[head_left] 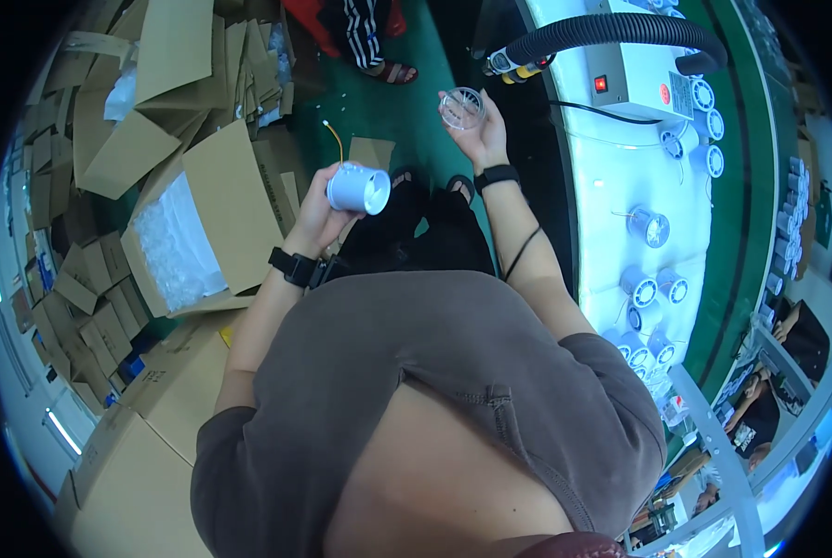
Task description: The person picks up a fan and a plastic cover, fits the fan into the cover by hand, and places the assembled unit onto the table, repeating the process with another set.
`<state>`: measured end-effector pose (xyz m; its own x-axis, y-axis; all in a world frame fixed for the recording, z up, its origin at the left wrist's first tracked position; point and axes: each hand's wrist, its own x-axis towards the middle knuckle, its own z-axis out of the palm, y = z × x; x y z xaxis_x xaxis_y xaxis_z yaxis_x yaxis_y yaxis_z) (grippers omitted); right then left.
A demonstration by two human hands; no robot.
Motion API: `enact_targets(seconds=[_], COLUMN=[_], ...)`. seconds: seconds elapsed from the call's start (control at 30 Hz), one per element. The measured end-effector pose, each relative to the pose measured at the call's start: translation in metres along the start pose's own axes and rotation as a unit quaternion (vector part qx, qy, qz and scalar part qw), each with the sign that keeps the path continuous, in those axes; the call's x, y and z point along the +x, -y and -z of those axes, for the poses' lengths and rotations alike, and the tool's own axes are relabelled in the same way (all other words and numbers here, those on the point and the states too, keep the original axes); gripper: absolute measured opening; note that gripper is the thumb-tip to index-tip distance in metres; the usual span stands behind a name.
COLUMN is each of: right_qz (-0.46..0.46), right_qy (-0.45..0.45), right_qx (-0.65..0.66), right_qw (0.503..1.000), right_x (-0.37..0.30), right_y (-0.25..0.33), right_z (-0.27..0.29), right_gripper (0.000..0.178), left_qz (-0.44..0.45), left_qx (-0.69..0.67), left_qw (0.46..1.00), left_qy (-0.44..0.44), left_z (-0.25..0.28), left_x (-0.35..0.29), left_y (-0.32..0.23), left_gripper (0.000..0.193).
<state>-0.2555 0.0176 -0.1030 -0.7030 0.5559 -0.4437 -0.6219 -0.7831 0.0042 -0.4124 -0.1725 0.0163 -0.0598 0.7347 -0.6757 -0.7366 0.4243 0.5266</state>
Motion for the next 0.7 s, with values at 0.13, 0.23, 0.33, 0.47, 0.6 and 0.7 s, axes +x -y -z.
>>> enact_targets(seconds=[0.13,0.23,0.33,0.47,0.6,0.7], right_qz=[0.003,-0.003,-0.072,-0.113,0.145,0.313], right_qy=[0.073,0.051,0.173,0.313,0.182,0.107], right_qx=[-0.005,0.014,0.029,-0.016,-0.364,-0.577], right_qw=[0.997,0.999,0.982,0.943,0.902,0.747], right_x=[-0.065,-0.114,-0.134,-0.18,-0.227,-0.249], right_y=[-0.009,0.005,0.026,0.015,-0.002,-0.016], right_z=[-0.029,-0.066,-0.035,-0.035,-0.09,-0.121], right_gripper=[0.054,0.054,0.057,0.06,0.054,0.05], left_qz=[-0.039,-0.019,-0.004,-0.038,-0.142,-0.212], left_qx=[-0.031,-0.056,-0.048,0.067,0.214,0.271], left_qw=[0.999,0.996,0.973,0.983,0.959,0.933], left_qy=[0.005,0.064,0.227,0.167,0.121,0.104], left_z=[-0.037,-0.053,-0.05,-0.057,-0.069,-0.069], left_x=[-0.003,0.007,0.018,-0.013,-0.031,-0.026], left_y=[-0.005,-0.005,-0.005,0.002,0.009,0.009], left_gripper=[0.038,0.039,0.04,0.033,0.027,0.029])
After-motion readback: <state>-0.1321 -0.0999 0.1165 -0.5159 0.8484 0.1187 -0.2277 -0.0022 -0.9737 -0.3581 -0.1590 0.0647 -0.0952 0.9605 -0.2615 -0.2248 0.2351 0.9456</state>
